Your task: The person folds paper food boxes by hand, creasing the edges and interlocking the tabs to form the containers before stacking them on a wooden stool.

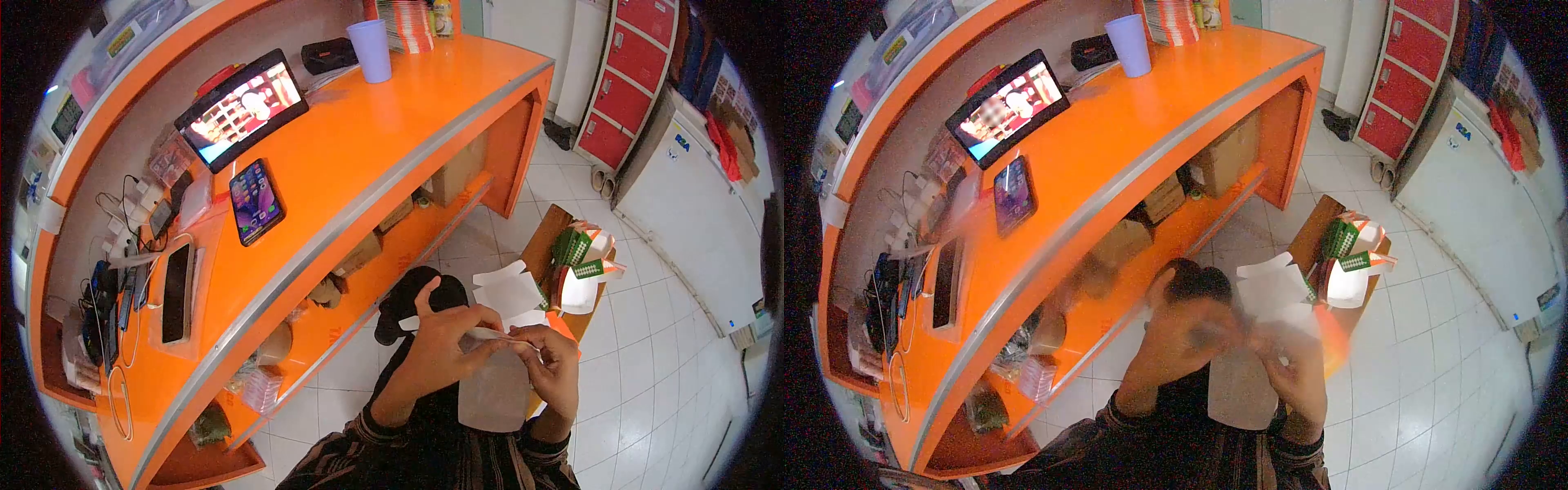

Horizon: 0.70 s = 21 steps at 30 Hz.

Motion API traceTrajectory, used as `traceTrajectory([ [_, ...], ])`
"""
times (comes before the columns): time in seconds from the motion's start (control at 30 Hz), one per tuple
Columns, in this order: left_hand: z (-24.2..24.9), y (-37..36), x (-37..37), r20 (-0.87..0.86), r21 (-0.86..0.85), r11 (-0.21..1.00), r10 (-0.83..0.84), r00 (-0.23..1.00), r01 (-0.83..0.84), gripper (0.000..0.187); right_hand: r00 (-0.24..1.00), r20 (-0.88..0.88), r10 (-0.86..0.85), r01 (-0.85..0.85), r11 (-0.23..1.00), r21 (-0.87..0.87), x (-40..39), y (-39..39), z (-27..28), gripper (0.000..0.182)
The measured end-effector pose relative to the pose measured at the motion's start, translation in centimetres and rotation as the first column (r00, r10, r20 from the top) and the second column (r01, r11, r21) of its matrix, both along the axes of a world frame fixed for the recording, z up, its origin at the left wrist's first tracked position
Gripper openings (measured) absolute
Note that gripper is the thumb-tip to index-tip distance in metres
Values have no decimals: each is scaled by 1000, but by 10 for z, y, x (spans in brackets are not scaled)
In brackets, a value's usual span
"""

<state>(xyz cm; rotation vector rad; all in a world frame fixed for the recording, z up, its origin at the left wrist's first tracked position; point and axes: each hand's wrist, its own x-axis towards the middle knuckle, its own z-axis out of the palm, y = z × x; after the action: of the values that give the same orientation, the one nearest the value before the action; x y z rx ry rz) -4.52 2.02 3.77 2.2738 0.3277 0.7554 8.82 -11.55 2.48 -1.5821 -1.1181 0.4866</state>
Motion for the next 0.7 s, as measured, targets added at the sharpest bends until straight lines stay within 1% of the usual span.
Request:
traceTrajectory([
  [0.07,3,-1,0,-61,-29,998,58,996,-60,14,999,-8,-31,31,1000,0,-3,1,3,9],
  [0.1,4,-1,0,-61,-29,998,58,996,-60,14,999,4,-49,49,999,-12,-6,2,8,8],
  [0.17,5,-1,0,-10,-63,998,13,1000,-14,17,998,16,-66,66,998,-22,-9,4,10,7],
  [0.23,3,-1,0,-6,-33,999,34,999,-35,14,974,185,-128,125,992,27,-11,7,6,6],
  [0.27,2,-1,0,-2,-3,999,54,999,-54,11,974,184,-128,125,992,28,-14,9,4,6],
  [0.33,-1,-3,1,12,13,996,85,996,-85,9,942,222,-252,245,968,60,-20,13,2,6],
  [0.37,-2,-5,2,27,28,993,115,993,-116,8,942,222,-252,245,968,59,-21,14,1,6],
  [0.43,-2,-7,3,43,37,991,126,991,-127,8,916,276,-292,275,956,101,-23,15,1,5],
  [0.47,-2,-7,4,59,47,989,137,989,-140,9,916,277,-291,274,957,101,-25,17,3,5],
  [0.53,1,-8,4,69,44,989,141,988,-144,9,888,314,-336,305,941,145,-29,19,7,4],
  [0.7,-1,-9,6,95,64,986,150,984,-156,10,846,373,-381,344,925,165,-30,19,-2,4],
])
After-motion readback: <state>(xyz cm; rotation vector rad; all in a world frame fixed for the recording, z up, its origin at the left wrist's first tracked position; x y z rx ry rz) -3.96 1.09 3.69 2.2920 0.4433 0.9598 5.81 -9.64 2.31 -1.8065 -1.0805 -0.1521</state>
